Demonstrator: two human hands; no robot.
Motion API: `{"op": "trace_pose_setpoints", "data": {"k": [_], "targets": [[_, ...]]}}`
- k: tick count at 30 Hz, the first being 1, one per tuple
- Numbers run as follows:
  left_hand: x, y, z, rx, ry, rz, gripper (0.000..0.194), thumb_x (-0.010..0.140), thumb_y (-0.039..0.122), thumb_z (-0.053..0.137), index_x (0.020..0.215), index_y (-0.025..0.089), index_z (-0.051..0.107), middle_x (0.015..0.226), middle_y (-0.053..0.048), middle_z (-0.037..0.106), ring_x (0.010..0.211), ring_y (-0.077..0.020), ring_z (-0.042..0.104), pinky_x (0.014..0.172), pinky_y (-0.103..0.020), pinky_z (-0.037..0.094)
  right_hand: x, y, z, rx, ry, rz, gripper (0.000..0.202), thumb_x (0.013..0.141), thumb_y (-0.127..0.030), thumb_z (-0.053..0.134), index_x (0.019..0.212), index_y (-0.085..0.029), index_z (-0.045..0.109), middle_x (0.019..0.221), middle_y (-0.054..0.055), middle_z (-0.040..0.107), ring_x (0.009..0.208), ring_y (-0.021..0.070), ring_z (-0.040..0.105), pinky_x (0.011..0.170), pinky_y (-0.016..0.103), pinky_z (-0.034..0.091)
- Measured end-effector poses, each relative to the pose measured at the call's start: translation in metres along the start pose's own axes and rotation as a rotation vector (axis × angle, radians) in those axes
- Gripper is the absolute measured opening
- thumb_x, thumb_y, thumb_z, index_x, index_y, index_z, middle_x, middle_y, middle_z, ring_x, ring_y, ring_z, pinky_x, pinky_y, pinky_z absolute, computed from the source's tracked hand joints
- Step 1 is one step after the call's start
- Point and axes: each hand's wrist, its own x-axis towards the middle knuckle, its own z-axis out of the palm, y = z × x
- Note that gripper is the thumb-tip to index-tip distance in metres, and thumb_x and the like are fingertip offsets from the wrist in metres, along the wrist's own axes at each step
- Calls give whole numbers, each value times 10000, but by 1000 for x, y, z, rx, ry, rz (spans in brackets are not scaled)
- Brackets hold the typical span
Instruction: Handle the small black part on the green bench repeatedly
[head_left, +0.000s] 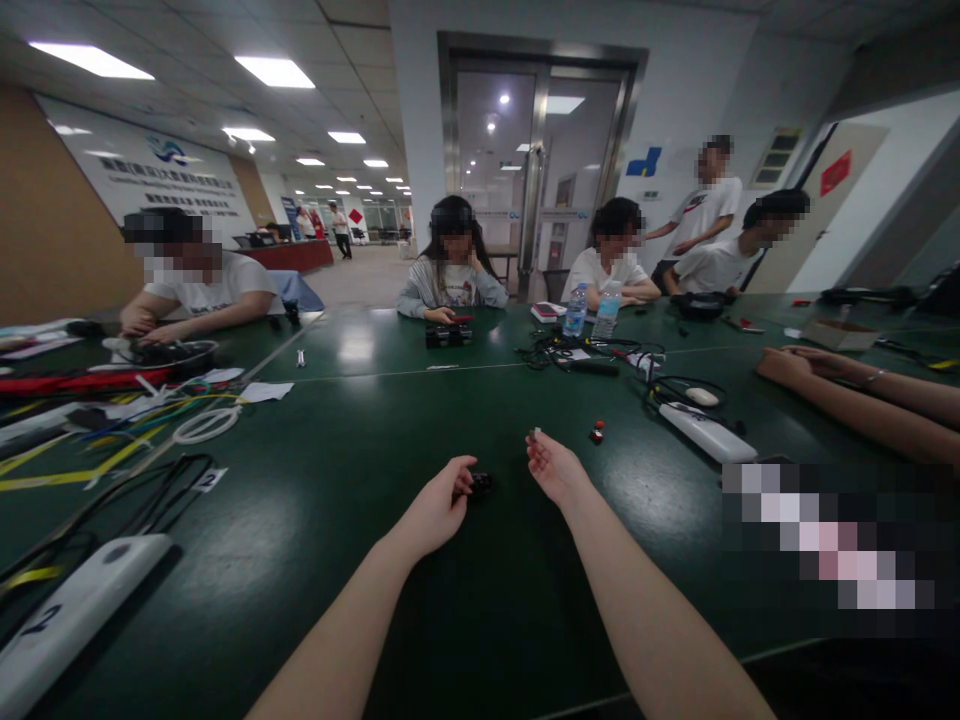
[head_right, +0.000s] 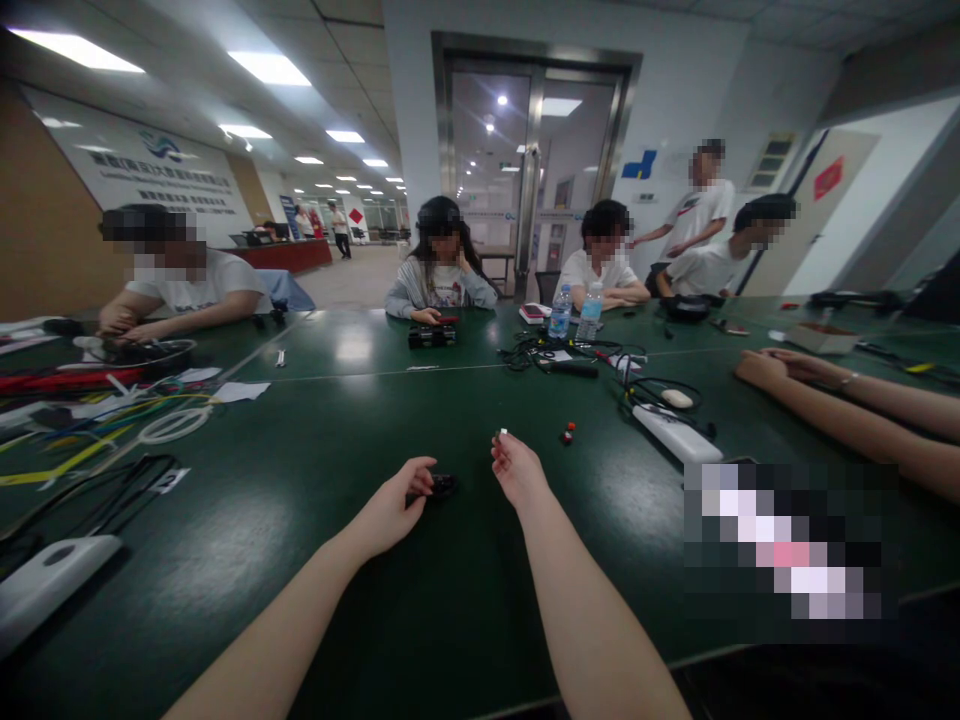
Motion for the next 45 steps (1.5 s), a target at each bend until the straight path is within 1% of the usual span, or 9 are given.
{"op": "trace_pose_setpoints", "data": {"k": [7,12,17,21,24,27,34,38,45], "targets": [[-2,5,-2,-20,-43,-10,516,737,86,462,1218,245,361,1039,-49,496,913,-151,520,828,-297,458,-2,-1,-1,-48,-20,-23,24,756,-215,597,774,-202,586,777,9,622,632,95,581,484,185,460],[0,2,0,-34,-20,-6,470,765,112,418,1213,239,348,995,-38,508,890,-142,526,816,-283,443,-1,2,0,-119,-52,-82,72,755,-240,593,825,-224,592,768,-3,622,607,88,571,476,186,440],[3,-4,3,-42,29,-49,373,852,205,303,1223,237,333,965,-32,517,854,-131,536,778,-277,435,-7,6,6,-264,-190,-157,228,699,-290,650,920,-250,609,864,-2,627,625,88,557,504,189,423],[5,-3,4,-61,54,-62,357,878,291,280,1226,231,334,931,-30,530,826,-134,544,752,-278,436,-21,8,13,-405,-307,-208,250,647,-263,689,886,-226,628,858,2,634,639,92,541,538,197,405],[6,-1,4,-63,66,-89,384,880,360,288,1241,236,329,909,-29,545,823,-144,549,740,-287,439,-31,8,17,-518,-400,-225,275,614,-224,708,881,-207,644,872,21,645,723,126,559,571,213,405],[6,1,3,-42,74,-108,398,879,383,282,1245,239,342,896,-31,558,829,-152,552,741,-299,438,-35,9,19,-676,-498,-262,298,644,-228,680,938,-210,634,913,33,641,808,152,567,620,238,420],[10,1,5,-57,81,-117,401,850,369,360,1217,211,398,923,-36,576,815,-150,560,736,-287,450,-34,13,19,-847,-620,-331,239,685,-237,653,919,-202,622,884,24,630,778,145,572,717,291,444],[11,0,6,-36,75,-91,332,822,327,428,1135,231,484,930,-22,585,812,-154,557,712,-278,455,-38,12,20,-918,-640,-346,240,690,-268,649,922,-207,637,888,30,624,773,151,557,710,297,438],[12,-2,5,-70,56,-74,271,811,294,464,1063,223,537,961,-19,603,881,-163,557,789,-293,448,-35,14,19,-927,-654,-367,235,677,-258,659,909,-217,655,871,20,626,767,149,550,709,291,432]]}}
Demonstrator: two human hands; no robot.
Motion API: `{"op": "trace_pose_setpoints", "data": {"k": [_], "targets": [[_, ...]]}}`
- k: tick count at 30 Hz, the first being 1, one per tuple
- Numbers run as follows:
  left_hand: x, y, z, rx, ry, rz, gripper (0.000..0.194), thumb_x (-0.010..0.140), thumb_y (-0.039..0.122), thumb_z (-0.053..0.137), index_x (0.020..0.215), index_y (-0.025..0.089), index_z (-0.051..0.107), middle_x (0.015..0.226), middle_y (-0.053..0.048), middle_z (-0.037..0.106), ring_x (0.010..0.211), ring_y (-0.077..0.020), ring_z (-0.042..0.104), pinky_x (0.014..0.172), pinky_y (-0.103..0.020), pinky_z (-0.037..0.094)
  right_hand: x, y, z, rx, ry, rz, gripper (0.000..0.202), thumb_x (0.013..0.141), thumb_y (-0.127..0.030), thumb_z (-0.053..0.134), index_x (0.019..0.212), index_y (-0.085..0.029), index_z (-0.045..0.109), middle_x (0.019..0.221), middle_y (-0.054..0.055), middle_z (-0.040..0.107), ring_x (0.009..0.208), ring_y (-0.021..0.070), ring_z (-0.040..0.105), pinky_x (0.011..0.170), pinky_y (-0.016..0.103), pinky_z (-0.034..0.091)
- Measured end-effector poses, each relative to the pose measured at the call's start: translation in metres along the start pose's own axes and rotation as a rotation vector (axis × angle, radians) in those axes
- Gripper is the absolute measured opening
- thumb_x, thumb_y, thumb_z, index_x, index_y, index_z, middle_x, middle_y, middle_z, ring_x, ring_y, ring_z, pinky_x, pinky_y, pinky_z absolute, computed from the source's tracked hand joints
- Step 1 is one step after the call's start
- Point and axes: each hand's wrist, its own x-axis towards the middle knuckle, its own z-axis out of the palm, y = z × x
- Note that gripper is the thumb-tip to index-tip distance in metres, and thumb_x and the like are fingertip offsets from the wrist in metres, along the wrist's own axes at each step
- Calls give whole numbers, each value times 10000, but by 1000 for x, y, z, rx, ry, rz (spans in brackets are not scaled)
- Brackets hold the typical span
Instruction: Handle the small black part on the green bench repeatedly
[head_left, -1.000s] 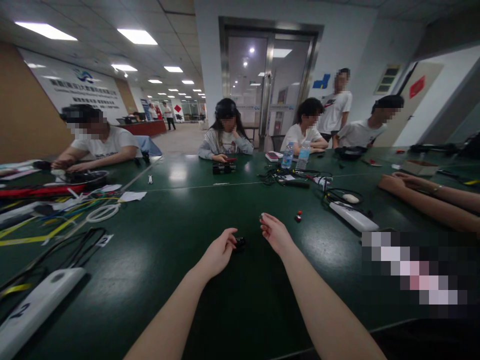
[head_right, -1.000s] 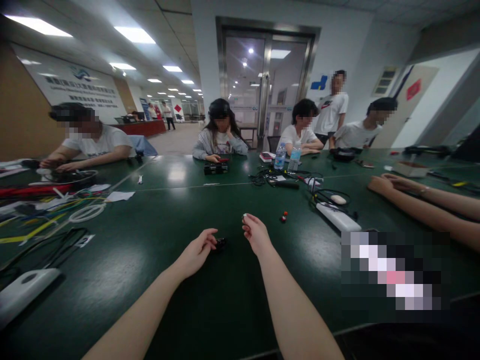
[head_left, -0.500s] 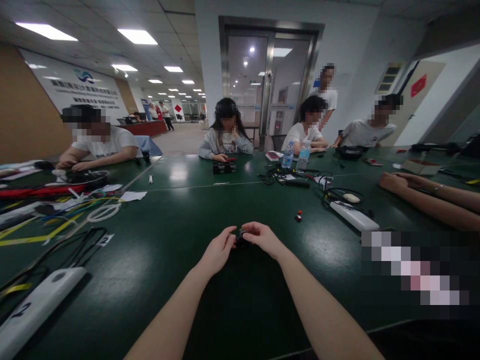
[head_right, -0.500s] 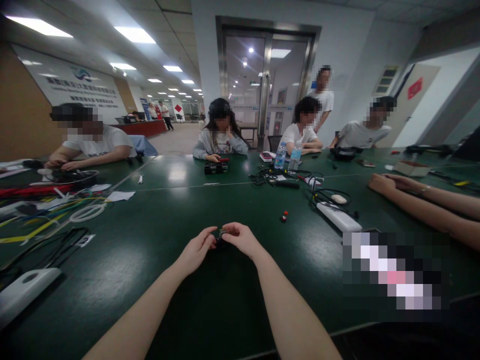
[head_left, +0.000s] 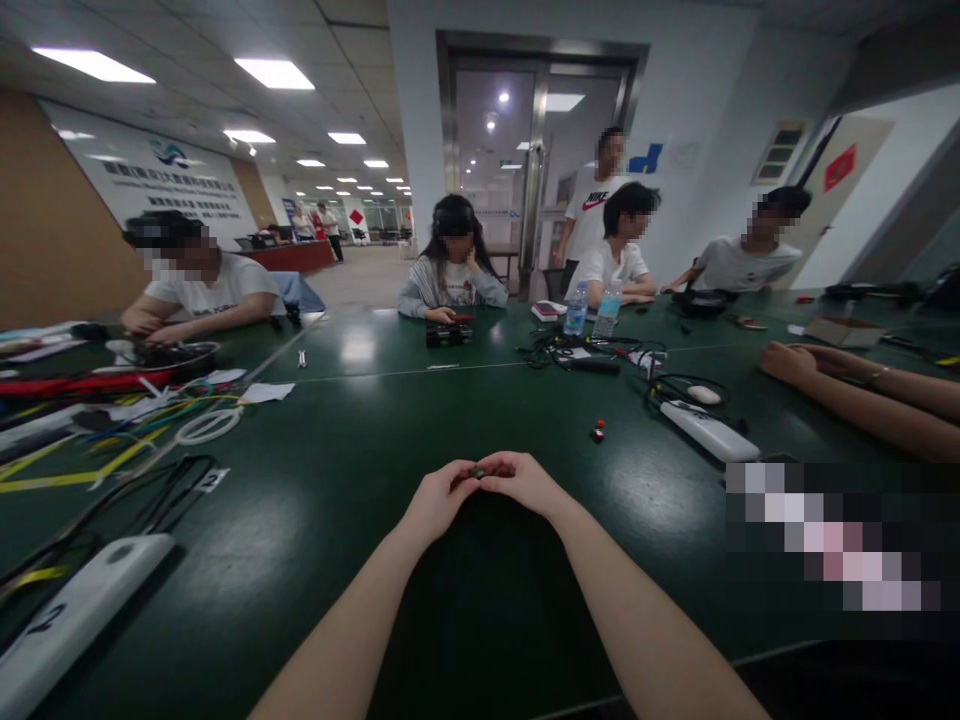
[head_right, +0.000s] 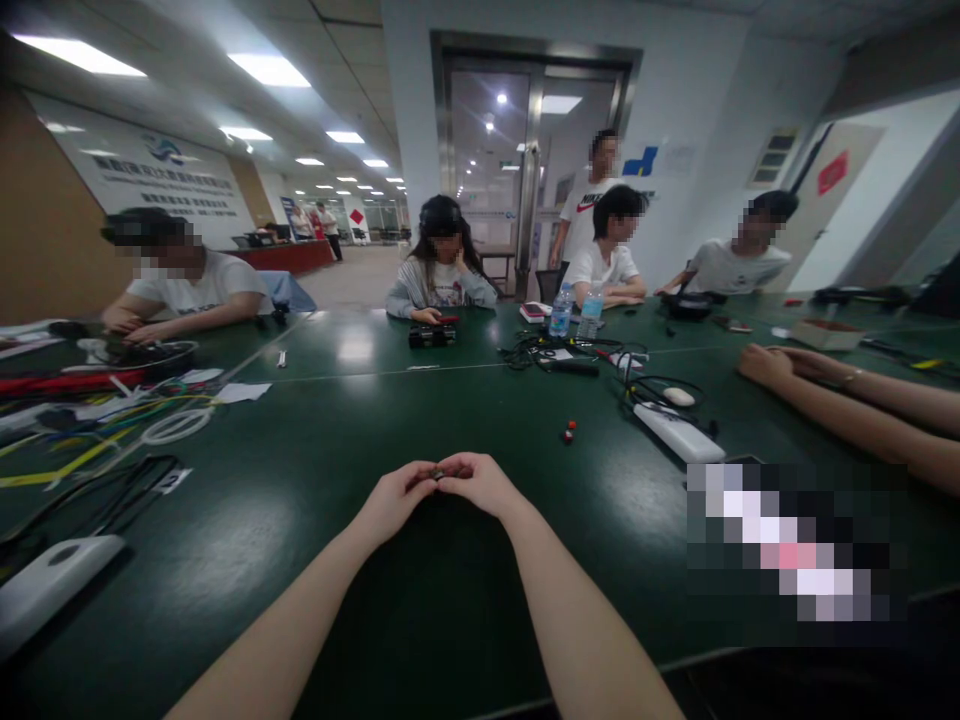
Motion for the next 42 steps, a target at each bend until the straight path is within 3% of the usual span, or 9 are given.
{"op": "trace_pose_setpoints", "data": {"k": [13,20,30,42], "targets": [[0,1,-2,-11,8,-15,210,813,286,465,986,223,565,936,-6,605,861,-153,558,767,-279,450,0,0,-1,30,1,32,275,678,-273,657,949,-226,645,906,28,630,823,165,560,741,306,426],[-1,-4,-4,-28,-4,-14,207,814,305,451,975,218,549,906,-2,598,825,-148,559,746,-280,444,7,11,-2,230,185,130,223,707,-314,619,902,-210,649,818,21,627,651,116,517,515,214,366],[-4,-10,-11,-56,-9,-24,184,815,262,441,963,190,524,887,-17,595,814,-140,563,753,-269,448,14,25,-9,437,244,186,263,704,-345,621,922,-198,620,835,31,604,627,94,500,510,207,352],[-14,13,-25,191,-113,-18,168,813,238,443,931,250,562,924,26,599,850,-139,548,738,-242,421,12,23,-12,512,243,209,207,717,-288,620,907,-206,627,824,21,601,636,88,507,528,203,369]]}}
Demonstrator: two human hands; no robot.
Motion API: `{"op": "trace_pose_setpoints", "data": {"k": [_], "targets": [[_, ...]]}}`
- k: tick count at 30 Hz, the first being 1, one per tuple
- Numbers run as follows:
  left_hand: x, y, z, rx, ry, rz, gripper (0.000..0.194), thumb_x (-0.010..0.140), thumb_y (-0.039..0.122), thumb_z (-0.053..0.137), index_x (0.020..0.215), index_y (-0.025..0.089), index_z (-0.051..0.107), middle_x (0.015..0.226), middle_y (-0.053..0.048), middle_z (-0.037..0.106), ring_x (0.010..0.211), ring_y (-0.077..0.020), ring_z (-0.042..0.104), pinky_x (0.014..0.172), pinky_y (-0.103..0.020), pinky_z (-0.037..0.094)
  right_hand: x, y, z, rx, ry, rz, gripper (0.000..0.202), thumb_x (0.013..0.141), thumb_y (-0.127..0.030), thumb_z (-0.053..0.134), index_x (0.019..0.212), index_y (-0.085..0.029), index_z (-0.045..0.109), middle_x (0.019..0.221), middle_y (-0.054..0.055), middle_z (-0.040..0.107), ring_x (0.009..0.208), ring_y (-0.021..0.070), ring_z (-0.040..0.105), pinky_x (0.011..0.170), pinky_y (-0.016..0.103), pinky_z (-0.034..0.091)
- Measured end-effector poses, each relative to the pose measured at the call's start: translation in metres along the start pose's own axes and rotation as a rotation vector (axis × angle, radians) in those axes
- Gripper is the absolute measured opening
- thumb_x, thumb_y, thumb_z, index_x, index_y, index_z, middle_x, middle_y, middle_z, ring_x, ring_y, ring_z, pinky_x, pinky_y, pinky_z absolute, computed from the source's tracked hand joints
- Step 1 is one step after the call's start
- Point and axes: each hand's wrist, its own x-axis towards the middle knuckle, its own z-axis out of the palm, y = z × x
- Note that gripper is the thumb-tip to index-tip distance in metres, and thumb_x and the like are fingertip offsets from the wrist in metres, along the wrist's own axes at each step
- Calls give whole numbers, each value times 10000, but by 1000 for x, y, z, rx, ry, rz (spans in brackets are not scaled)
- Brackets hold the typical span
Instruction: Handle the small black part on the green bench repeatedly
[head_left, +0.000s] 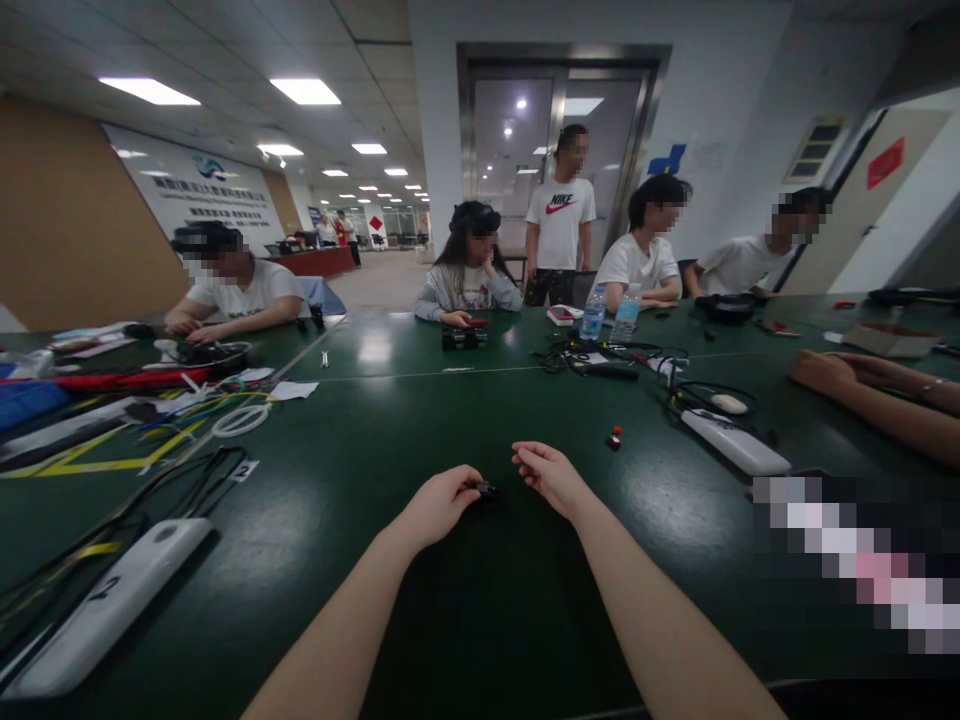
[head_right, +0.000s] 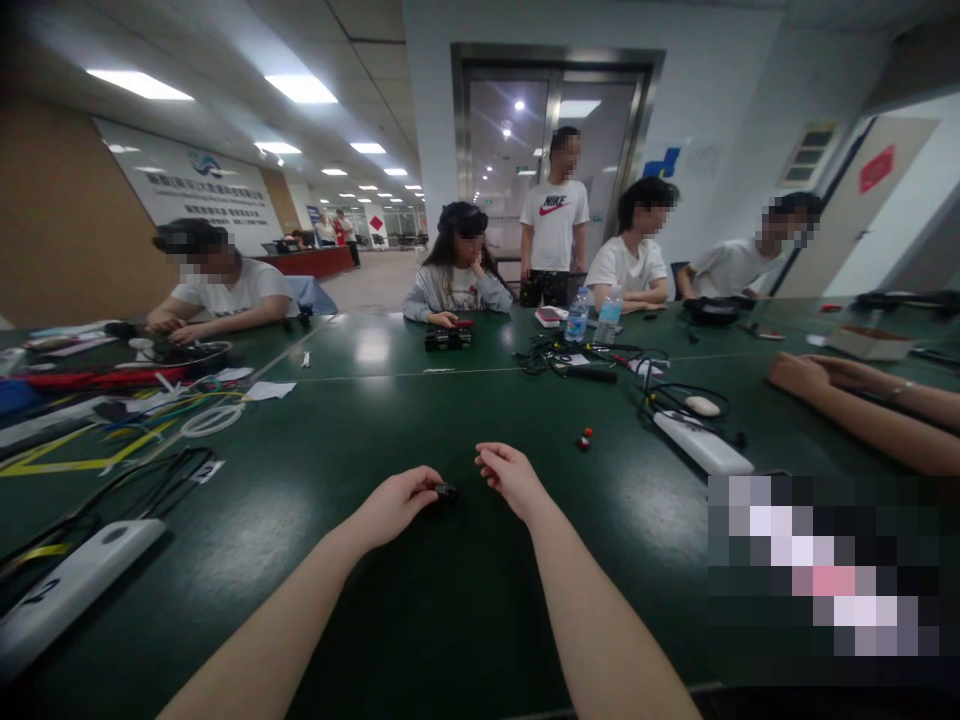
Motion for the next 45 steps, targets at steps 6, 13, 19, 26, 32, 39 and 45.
{"op": "trace_pose_setpoints", "data": {"k": [6,13,19,26,32,39,45], "targets": [[-6,-10,-14,123,3,2,194,825,241,423,960,234,562,945,0,601,863,-149,545,748,-245,411,-1,-2,-1,-4,6,25,214,730,-279,610,930,-205,624,835,29,604,648,94,512,544,205,391],[-24,-53,-45,139,154,-126,188,821,252,421,958,225,547,959,-13,606,878,-162,555,755,-249,419,-6,-8,0,-1,2,59,195,748,-247,592,935,-204,623,850,33,600,666,103,517,553,202,412],[-56,-103,-83,161,444,-312,156,809,239,430,923,201,529,928,-25,612,866,-161,566,767,-249,423,-9,-14,4,13,29,94,167,747,-222,594,908,-205,636,820,29,606,653,110,521,541,202,426],[-101,-150,-116,206,687,-544,151,800,234,448,904,166,534,900,-68,619,883,-203,567,799,-307,415,-3,-10,-3,-7,4,122,222,737,-256,617,956,-217,621,857,22,604,696,114,531,565,191,455],[-119,-164,-121,170,819,-635,195,818,249,436,960,146,521,917,-81,616,880,-196,569,793,-304,427,-1,-10,-6,-31,34,134,251,723,-260,630,971,-218,619,886,37,608,718,131,548,557,196,483],[-123,-157,-121,142,817,-644,164,824,207,438,936,134,533,910,-74,625,857,-178,580,780,-276,431,2,-9,-6,-18,61,148,247,700,-227,648,946,-225,632,852,33,624,688,126,555,532,176,488],[-125,-153,-122,185,787,-654,143,816,177,453,913,141,552,936,-81,621,899,-189,566,793,-281,412,7,-4,-10,-33,53,142,260,692,-224,655,951,-229,633,870,41,622,686,127,558,525,176,495]]}}
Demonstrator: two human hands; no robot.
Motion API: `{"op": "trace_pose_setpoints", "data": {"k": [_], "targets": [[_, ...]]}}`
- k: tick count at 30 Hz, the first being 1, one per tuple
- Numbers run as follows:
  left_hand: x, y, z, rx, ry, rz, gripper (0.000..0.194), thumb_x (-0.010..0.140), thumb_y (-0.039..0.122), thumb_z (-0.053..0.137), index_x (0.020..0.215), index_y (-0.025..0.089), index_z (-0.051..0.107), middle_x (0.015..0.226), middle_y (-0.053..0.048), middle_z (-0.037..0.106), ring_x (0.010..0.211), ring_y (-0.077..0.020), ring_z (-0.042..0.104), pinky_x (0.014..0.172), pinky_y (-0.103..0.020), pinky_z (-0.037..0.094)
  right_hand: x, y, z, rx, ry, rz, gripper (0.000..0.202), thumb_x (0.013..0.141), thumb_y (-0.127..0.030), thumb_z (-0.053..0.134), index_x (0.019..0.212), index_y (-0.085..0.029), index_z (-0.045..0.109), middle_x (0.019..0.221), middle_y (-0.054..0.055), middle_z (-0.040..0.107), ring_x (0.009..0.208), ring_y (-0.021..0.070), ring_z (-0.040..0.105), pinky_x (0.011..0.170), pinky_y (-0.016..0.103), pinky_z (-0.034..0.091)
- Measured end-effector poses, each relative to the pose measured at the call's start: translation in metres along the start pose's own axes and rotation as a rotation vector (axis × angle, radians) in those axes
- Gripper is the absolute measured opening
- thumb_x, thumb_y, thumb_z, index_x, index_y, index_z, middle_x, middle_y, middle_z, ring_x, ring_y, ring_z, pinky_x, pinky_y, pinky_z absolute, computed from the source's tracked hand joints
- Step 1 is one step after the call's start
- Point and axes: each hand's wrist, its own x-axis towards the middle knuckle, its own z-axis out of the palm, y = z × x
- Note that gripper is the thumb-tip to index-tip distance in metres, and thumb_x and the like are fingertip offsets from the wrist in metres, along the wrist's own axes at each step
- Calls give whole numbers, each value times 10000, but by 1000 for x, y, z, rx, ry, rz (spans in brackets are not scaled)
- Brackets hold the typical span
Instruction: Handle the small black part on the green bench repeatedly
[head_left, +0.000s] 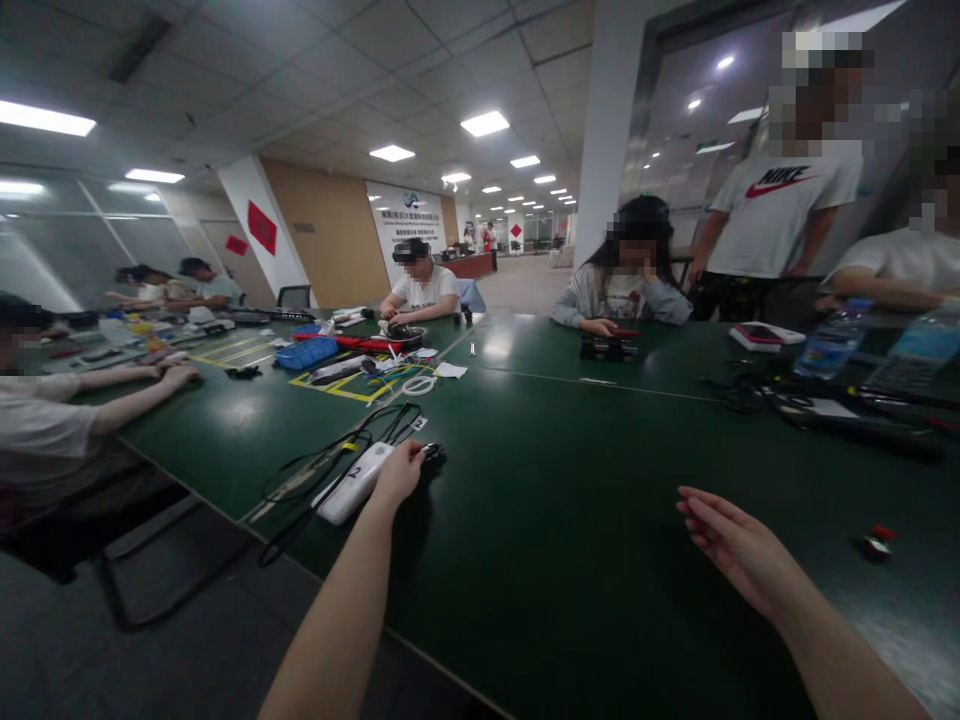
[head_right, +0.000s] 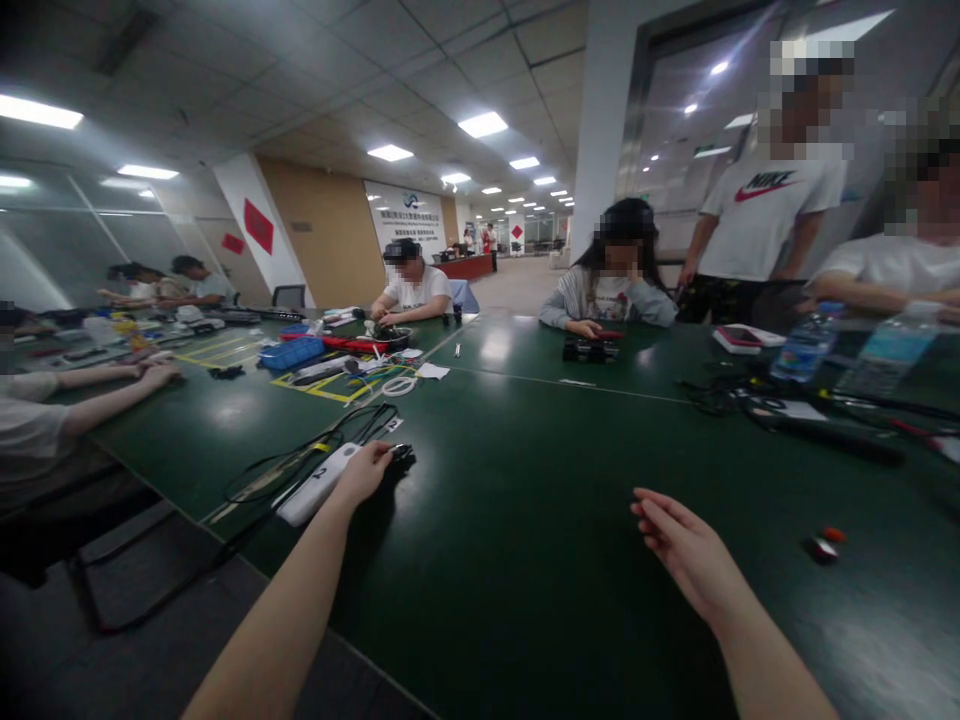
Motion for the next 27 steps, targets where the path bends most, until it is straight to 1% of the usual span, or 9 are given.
{"op": "trace_pose_setpoints", "data": {"k": [6,11,15,23,27], "targets": [[-1,0,-1,46,-13,12,117,808,169,461,876,140,552,900,-83,619,850,-189,566,738,-271,409,1,1,-2,-5,-9,7,265,690,-222,656,953,-239,632,868,32,624,684,120,560,529,168,493],[0,-2,2,97,-7,15,109,803,174,468,853,138,558,899,-94,614,860,-203,559,741,-280,397,0,0,0,-17,9,-9,262,680,-215,657,940,-228,639,850,44,631,662,131,566,509,177,492],[1,-1,1,126,-1,8,116,809,185,463,858,137,557,910,-98,610,870,-201,553,747,-278,393,0,0,0,-11,5,4,247,695,-215,644,941,-236,637,848,38,630,654,124,561,506,169,487],[-2,-3,-2,126,-48,7,135,805,194,483,905,138,554,939,-92,610,855,-180,567,725,-249,411,1,1,-1,-7,16,30,263,703,-203,638,962,-248,628,865,36,624,658,120,558,513,167,494],[-2,-2,-2,144,-68,21,130,799,174,482,896,136,561,928,-95,613,848,-184,570,724,-255,412,0,1,-1,-3,10,11,268,694,-202,647,958,-242,630,857,39,620,655,122,556,504,165,491]]}}
